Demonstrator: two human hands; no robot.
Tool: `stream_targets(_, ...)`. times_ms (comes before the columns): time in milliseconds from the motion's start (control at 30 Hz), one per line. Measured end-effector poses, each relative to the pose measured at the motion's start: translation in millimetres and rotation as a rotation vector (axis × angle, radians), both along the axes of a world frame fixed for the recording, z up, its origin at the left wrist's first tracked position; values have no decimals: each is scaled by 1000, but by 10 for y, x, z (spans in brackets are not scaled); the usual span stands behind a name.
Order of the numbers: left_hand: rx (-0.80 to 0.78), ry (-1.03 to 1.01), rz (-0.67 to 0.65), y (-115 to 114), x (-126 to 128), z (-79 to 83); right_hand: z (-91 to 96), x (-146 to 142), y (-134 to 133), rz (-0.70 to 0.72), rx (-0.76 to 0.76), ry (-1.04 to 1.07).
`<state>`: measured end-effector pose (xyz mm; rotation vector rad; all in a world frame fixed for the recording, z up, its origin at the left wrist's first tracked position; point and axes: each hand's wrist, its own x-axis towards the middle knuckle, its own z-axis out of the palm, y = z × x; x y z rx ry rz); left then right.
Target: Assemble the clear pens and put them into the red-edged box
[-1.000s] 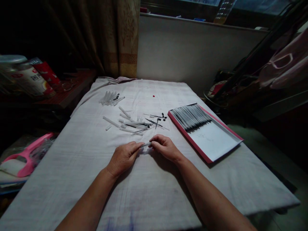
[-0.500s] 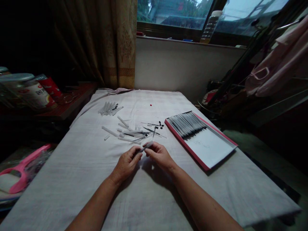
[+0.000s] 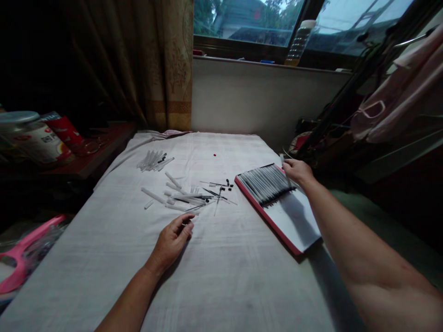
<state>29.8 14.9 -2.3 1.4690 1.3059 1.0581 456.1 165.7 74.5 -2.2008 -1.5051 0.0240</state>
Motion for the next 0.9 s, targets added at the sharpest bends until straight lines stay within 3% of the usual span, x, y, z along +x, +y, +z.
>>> stream_targets(100, -20, 6, 12, 14, 5, 8, -130, 86, 124, -1, -195, -184)
stream_targets(400, -63, 3, 30, 37, 8, 19, -305, -28, 338, 8, -400, -340)
stream_targets(900, -26, 14, 17, 36, 1, -1, -367, -106, 288, 32, -387, -343)
